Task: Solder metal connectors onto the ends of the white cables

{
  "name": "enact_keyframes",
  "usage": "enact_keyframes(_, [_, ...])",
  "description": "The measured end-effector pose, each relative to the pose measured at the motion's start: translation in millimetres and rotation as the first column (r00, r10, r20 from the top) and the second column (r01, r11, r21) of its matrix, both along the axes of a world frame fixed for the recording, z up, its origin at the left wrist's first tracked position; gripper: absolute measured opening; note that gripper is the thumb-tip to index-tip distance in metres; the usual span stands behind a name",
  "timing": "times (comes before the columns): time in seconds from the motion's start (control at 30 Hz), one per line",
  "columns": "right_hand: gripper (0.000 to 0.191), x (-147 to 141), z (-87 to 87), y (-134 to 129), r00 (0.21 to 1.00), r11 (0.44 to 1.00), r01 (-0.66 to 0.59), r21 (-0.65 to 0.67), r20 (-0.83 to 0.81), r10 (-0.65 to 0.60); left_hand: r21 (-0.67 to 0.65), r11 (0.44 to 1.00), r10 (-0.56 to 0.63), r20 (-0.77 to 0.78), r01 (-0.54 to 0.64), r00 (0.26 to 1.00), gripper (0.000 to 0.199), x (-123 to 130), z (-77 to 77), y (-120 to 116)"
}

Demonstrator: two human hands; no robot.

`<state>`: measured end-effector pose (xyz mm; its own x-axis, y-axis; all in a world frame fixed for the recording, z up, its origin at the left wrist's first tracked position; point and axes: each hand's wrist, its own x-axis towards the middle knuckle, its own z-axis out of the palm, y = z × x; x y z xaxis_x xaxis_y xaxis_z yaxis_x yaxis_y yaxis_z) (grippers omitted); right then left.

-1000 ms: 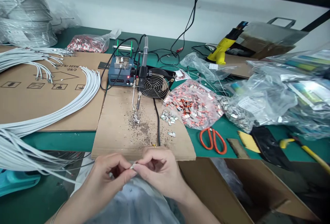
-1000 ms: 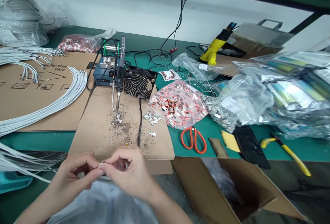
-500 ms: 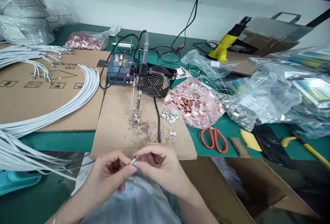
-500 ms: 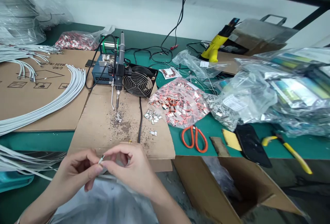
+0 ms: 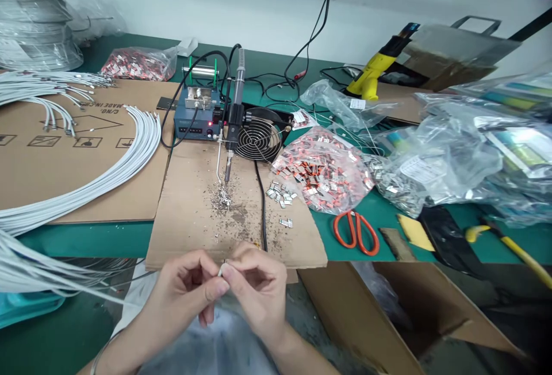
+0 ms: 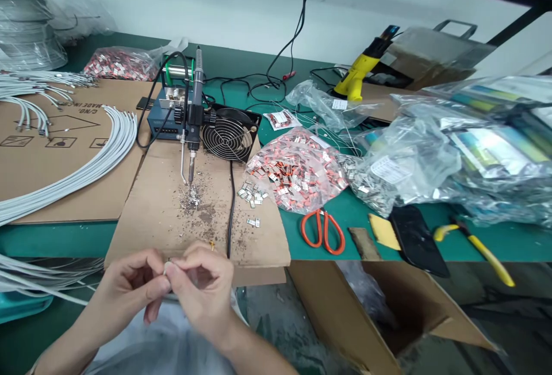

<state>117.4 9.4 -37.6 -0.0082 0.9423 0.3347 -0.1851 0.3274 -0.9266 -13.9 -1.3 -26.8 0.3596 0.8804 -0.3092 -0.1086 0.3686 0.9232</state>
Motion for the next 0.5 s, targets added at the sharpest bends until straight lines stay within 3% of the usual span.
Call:
enact_keyframes(0.07, [0.012,1,0.9,-1,0.998,0.997,0.006,0.077,0.068,-0.011,0.003,1.000,0.003,0.042,-0.003,0.999,0.041,-2,-5.3,-1])
enact_keyframes(0.13, [0.011,13,8.7,4,0.969,0.983,-0.132,0.127,0.227,0.101,-0.003,0.999,0.041,0.054,-0.041,0.998,0.038,-5,-6.7,-3])
enact_keyframes(0.2, [0.013,37,20.5,17,0.885,0.958,-0.263,0.119,0.424,0.190,-0.058,0.990,0.132,0.027,-0.130,0.991,0.036,-9,-2.9,-3])
enact_keyframes(0.27, [0.023,68,31.7,38,0.772,0.983,-0.150,0.108,0.634,0.048,-0.122,0.969,0.220,0.011,-0.217,0.975,0.036,-14,3.5,-2])
enact_keyframes(0.33, [0.019,100,38.1,66,0.484,0.985,0.066,0.158,0.859,-0.170,-0.150,0.961,0.236,0.012,-0.232,0.972,0.036,-20,8.9,2])
enact_keyframes(0.37, [0.022,114,38.9,82,0.270,0.965,0.167,0.202,0.932,-0.241,-0.142,0.966,0.219,0.002,-0.216,0.976,0.035,-23,10.5,4])
enact_keyframes(0.4, [0.023,126,38.3,97,0.025,0.950,0.224,0.216,0.973,-0.227,-0.122,0.974,0.188,-0.017,-0.189,0.982,0.035,-27,11.1,7])
enact_keyframes(0.43, [0.023,135,36.5,111,-0.060,0.943,0.246,0.224,0.974,-0.216,-0.094,0.984,0.147,-0.049,-0.151,0.988,0.035,-30,10.9,9])
enact_keyframes(0.5, [0.019,145,30.4,134,-0.157,0.948,0.231,0.217,0.970,-0.184,-0.038,0.998,0.055,-0.118,-0.059,0.991,0.035,-39,9.3,15])
